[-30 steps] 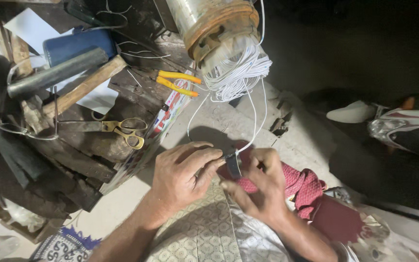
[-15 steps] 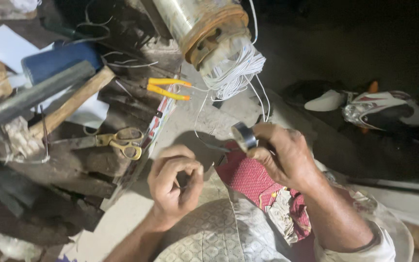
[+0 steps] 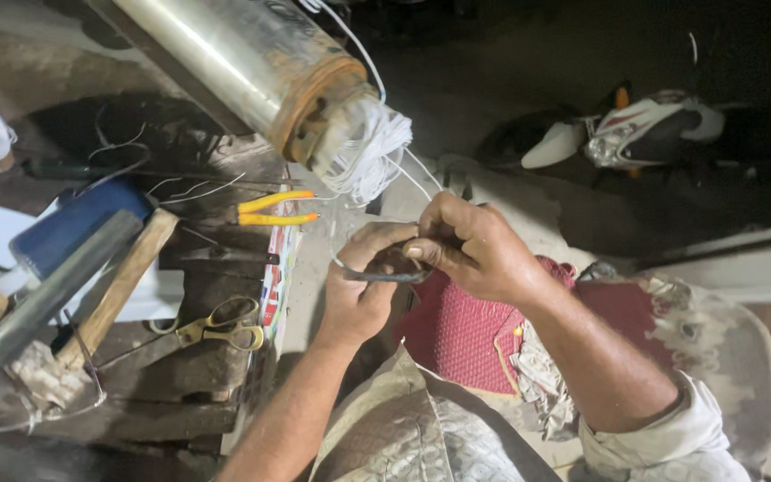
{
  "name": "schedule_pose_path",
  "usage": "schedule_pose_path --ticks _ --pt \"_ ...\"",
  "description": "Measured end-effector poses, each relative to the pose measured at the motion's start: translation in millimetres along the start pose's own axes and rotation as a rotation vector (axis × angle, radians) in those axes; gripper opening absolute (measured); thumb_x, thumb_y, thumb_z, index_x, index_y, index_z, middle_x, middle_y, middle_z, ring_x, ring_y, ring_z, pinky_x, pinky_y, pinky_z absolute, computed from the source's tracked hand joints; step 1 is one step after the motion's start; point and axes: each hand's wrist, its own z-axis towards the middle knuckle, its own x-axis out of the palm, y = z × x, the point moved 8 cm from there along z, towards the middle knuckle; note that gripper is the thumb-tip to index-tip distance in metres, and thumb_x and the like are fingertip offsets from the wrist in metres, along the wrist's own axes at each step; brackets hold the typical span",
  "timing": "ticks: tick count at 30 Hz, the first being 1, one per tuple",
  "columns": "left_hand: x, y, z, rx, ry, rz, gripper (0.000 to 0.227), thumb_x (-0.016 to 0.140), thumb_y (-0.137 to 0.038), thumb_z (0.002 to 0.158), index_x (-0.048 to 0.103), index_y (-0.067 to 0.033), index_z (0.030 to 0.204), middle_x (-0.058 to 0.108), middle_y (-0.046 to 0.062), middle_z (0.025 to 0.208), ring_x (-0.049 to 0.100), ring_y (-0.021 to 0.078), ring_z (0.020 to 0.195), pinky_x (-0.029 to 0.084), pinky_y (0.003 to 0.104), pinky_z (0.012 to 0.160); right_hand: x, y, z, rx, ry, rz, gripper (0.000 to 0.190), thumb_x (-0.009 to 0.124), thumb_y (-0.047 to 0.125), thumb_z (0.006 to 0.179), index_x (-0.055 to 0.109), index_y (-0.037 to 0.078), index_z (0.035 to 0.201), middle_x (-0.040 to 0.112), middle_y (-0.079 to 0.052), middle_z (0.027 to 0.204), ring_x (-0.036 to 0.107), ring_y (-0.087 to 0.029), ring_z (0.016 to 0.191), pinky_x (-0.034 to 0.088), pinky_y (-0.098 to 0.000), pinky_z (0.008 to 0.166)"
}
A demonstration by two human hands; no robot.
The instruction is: The person wraps black electrical tape around a white wire by hand. They repeatedly wind the tape around the wire, tear off pieces, and continue wrapping to cover the wire's length.
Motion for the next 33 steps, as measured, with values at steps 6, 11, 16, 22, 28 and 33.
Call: schedule_pose_path --ticks 6,11,16,22,28,33 --pt "7 6 -14 -0.106 -0.016 0.074 0.033 0.059 -0.006 0.096 0.069 -0.0014 0.127 0.067 0.008 0.100 0.067 0.0148 0.084 0.055 0.027 0.076 -6 21 -16 -0.312 0.184 0.077 0.016 0.069 -0.005 0.091 0.065 0.000 0.105 0.069 -0.011 0.099 0.071 -0.025 0.096 0.056 -0.0373 0.081" --pt "7 -18 -20 0.170 -0.095 0.351 0.016 0.068 -0.010 0.094 0.066 0.0009 0.105 0.070 0.012 0.102 0.069 0.0190 0.093 0.055 0.030 0.081 -3 16 -14 -0.366 0.125 0.125 0.018 0.070 -0.008 0.088 0.068 0.001 0.104 0.070 -0.011 0.100 0.072 -0.027 0.097 0.058 -0.0381 0.084" --pt "17 36 -52 -0.248 -0.155 -0.286 0.019 0.070 -0.013 0.104 0.067 0.0032 0.094 0.063 0.009 0.091 0.059 0.0144 0.078 0.046 0.028 0.068 10 1 -17 -0.385 0.147 0.122 0.022 0.070 -0.009 0.086 0.068 0.002 0.106 0.072 -0.011 0.104 0.073 -0.028 0.100 0.059 -0.0372 0.086" --pt "20 65 -69 -0.506 -0.454 -0.709 0.021 0.070 -0.017 0.098 0.070 -0.0010 0.085 0.061 0.005 0.069 0.047 0.0092 0.044 0.035 0.024 0.041 11 0 -17 -0.519 0.105 -0.009 0.031 0.076 -0.003 0.081 0.068 0.002 0.110 0.072 -0.013 0.111 0.073 -0.031 0.104 0.060 -0.0392 0.085" --pt "8 24 -48 -0.336 -0.349 -0.368 0.050 0.050 -0.024 0.099 0.051 -0.0026 0.144 0.068 0.014 0.118 0.070 0.0177 0.100 0.055 0.031 0.078 3 11 -24 -0.668 -0.087 -0.288 0.030 0.082 0.008 0.079 0.070 0.002 0.106 0.071 -0.013 0.111 0.074 -0.030 0.094 0.061 -0.0383 0.076" --pt "6 -16 -29 -0.021 -0.135 -0.072 0.096 0.062 -0.013 0.078 0.020 -0.0045 0.164 0.021 0.013 0.170 0.024 0.0238 0.159 0.028 0.040 0.130 7 27 -10 -0.567 -0.014 -0.432 0.023 0.081 0.019 0.086 0.066 0.003 0.083 0.065 -0.010 0.085 0.066 -0.030 0.069 0.052 -0.0425 0.056"
